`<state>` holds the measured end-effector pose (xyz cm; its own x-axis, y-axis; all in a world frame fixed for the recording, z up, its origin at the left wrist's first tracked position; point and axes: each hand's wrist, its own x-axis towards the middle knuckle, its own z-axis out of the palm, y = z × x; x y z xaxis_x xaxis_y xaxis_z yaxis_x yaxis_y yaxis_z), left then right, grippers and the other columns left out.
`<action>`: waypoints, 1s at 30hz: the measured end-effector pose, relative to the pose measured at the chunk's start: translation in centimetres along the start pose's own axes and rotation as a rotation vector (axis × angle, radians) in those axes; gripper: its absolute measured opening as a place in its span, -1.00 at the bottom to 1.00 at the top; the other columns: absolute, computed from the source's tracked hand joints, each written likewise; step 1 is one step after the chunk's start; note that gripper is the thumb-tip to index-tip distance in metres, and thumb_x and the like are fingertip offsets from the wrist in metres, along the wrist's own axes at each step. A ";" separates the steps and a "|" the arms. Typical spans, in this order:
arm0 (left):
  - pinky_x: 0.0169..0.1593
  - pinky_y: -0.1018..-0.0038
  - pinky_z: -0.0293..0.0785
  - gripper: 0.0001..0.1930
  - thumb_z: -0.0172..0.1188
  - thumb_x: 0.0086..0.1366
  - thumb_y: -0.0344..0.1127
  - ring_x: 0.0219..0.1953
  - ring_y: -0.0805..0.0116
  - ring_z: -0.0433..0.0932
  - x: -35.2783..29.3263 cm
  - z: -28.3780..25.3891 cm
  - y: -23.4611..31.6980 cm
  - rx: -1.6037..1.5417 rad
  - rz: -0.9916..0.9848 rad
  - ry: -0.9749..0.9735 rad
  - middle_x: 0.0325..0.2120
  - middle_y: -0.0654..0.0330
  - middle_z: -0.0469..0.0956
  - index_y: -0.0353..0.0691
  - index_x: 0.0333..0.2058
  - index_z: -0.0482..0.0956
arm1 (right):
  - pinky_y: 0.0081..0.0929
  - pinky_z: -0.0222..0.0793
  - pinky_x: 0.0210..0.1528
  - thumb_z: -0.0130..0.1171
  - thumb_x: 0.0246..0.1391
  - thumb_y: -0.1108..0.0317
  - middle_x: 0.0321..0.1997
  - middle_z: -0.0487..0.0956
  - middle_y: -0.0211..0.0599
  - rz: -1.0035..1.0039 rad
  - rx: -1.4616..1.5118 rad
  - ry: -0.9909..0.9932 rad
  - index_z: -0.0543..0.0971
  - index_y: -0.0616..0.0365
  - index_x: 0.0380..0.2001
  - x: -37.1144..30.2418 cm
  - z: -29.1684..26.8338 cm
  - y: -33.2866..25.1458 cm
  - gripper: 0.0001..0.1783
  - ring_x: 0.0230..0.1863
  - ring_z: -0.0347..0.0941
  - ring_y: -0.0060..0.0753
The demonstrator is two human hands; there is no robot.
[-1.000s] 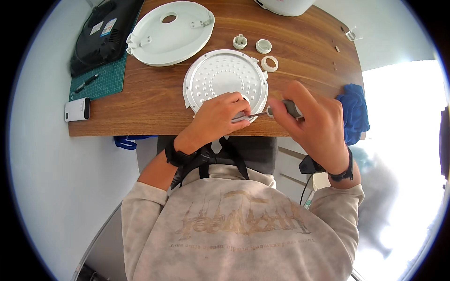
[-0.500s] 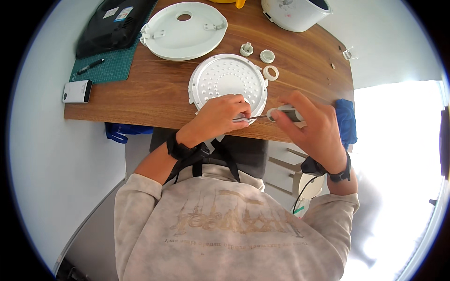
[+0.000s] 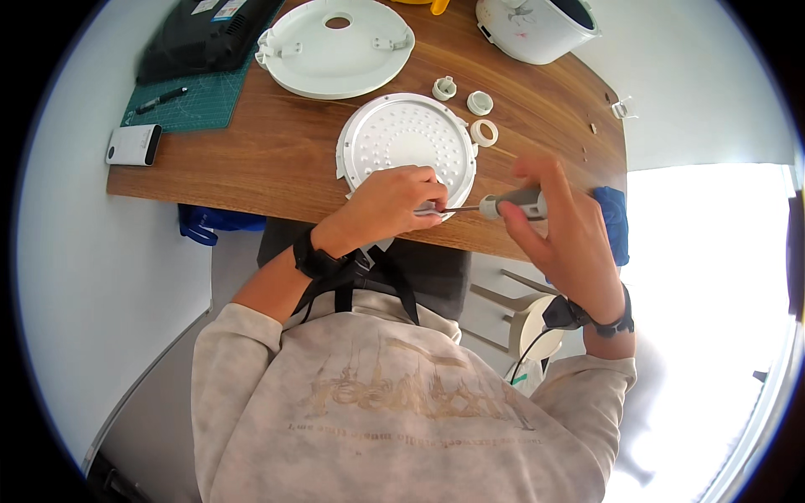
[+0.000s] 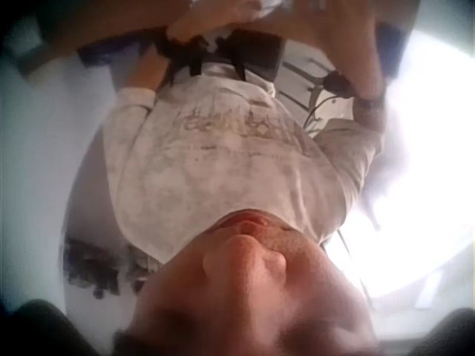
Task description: The person assembles a white rice cooker by hand, using a screwdriver to secure screws on the lid and body. They attach the inner lid, seal ring, and outer lid, then place the lid onto the cooker body and tighten the screws.
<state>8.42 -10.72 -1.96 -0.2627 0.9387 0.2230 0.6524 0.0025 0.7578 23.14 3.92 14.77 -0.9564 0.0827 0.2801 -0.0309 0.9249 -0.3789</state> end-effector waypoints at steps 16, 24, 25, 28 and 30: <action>-0.18 0.37 0.55 -0.85 0.42 0.18 -0.25 -0.24 0.31 0.61 -0.3 0.4 -0.2 -0.009 0.049 0.067 -0.28 0.33 0.57 -0.04 -0.25 0.73 | -0.38 0.46 -0.45 0.44 0.07 0.44 -0.40 0.63 -0.18 0.006 -0.052 -0.092 0.50 0.18 -0.27 -0.5 0.2 -1.5 -0.73 -0.50 0.59 -0.14; -0.20 0.37 0.55 -0.85 0.42 0.19 -0.23 -0.25 0.31 0.60 -0.2 0.5 -0.5 -0.016 0.083 0.088 -0.27 0.34 0.56 -0.02 -0.25 0.73 | -0.30 0.33 -0.59 0.38 0.13 0.29 -0.42 0.55 -0.33 -0.026 -0.296 -0.078 0.51 0.10 -0.26 -0.8 0.1 -1.2 -0.76 -0.62 0.46 -0.17; -0.20 0.37 0.55 -0.85 0.42 0.19 -0.23 -0.25 0.30 0.60 -0.3 0.5 -0.5 -0.008 0.077 0.086 -0.27 0.34 0.56 -0.02 -0.25 0.73 | -0.30 0.33 -0.59 0.39 0.13 0.29 -0.43 0.55 -0.33 -0.020 -0.310 -0.081 0.51 0.10 -0.26 -0.8 0.1 -1.1 -0.75 -0.62 0.46 -0.16; -0.20 0.37 0.54 -0.86 0.41 0.20 -0.24 -0.25 0.30 0.60 -0.3 0.3 -0.4 0.002 0.068 0.075 -0.27 0.34 0.56 -0.02 -0.25 0.73 | -0.29 0.36 -0.57 0.40 0.11 0.31 -0.44 0.57 -0.29 -0.001 -0.200 -0.063 0.51 0.10 -0.26 -0.6 0.6 -1.1 -0.75 -0.58 0.50 -0.12; -0.20 0.38 0.54 -0.86 0.41 0.20 -0.23 -0.25 0.30 0.60 -0.3 0.2 -0.4 -0.007 0.073 0.072 -0.27 0.34 0.56 -0.01 -0.26 0.73 | -0.29 0.38 -0.56 0.41 0.09 0.32 -0.44 0.59 -0.26 0.008 -0.106 -0.035 0.51 0.11 -0.26 -0.1 0.7 -1.5 -0.73 -0.56 0.52 -0.09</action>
<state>8.38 -10.96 -2.49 -0.2649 0.9092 0.3213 0.6668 -0.0680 0.7422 23.10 2.29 14.67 -0.9662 0.0791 0.2452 0.0061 0.9584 -0.2855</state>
